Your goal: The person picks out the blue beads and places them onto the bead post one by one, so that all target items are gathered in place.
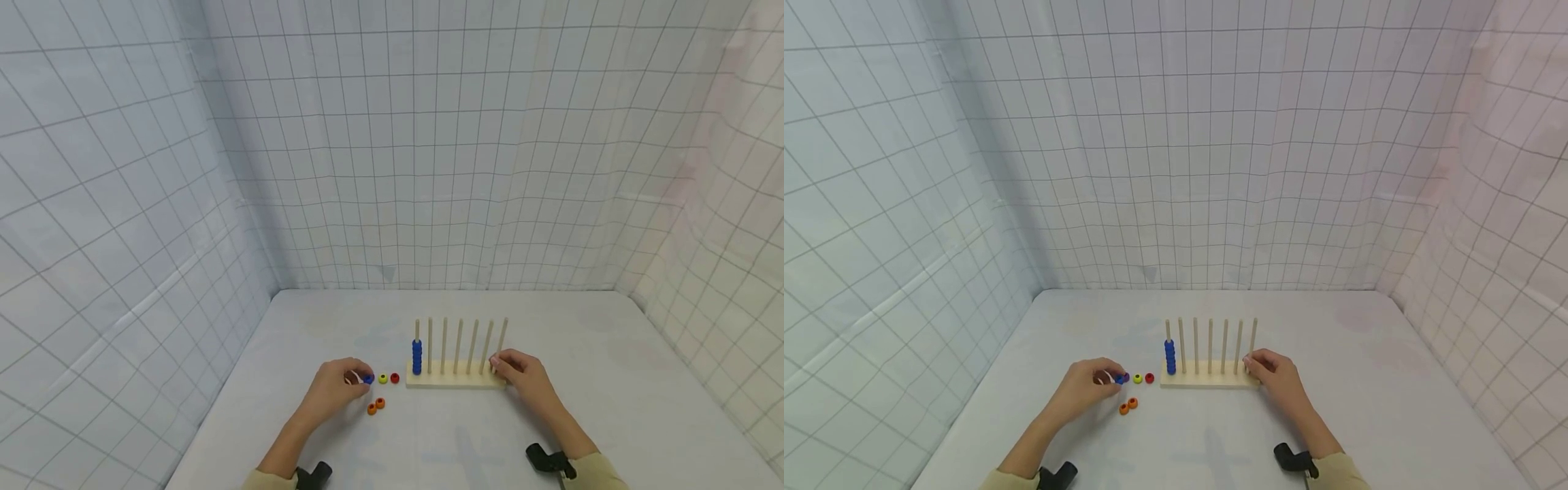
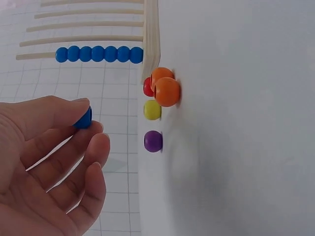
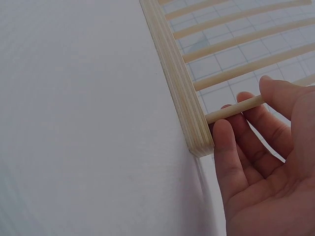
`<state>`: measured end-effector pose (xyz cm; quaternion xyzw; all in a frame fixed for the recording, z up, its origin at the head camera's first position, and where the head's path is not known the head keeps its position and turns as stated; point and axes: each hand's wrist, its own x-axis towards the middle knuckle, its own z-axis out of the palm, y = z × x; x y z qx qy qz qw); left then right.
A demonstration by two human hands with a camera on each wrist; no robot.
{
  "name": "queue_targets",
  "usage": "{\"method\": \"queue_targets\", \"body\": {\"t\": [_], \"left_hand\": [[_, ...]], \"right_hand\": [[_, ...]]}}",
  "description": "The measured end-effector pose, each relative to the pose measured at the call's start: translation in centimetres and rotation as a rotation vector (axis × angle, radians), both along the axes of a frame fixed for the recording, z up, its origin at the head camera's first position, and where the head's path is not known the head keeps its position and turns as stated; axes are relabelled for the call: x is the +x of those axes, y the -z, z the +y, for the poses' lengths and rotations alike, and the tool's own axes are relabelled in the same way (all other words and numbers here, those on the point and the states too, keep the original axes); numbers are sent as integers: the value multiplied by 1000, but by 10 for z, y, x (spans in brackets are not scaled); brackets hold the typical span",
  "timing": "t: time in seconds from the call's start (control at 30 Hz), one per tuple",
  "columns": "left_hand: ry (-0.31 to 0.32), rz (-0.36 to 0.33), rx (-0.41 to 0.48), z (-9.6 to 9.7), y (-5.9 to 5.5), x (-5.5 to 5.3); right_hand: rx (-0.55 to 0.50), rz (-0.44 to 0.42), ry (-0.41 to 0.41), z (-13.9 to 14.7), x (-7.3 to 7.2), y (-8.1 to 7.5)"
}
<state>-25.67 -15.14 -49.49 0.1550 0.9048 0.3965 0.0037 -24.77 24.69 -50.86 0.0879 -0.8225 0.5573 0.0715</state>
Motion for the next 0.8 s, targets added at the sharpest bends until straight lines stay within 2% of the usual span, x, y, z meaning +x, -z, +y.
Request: {"method": "queue_targets", "body": {"t": [0.13,0.33,0.8], "left_hand": [[-14,51,22,5,-6,0],[-40,92,44,10,-10,-2],[-79,121,97,21,-19,-1]], "right_hand": [[4,11,8,4,-8,12],[7,42,0,11,-20,33],[1,46,5,13,-21,38]]}}
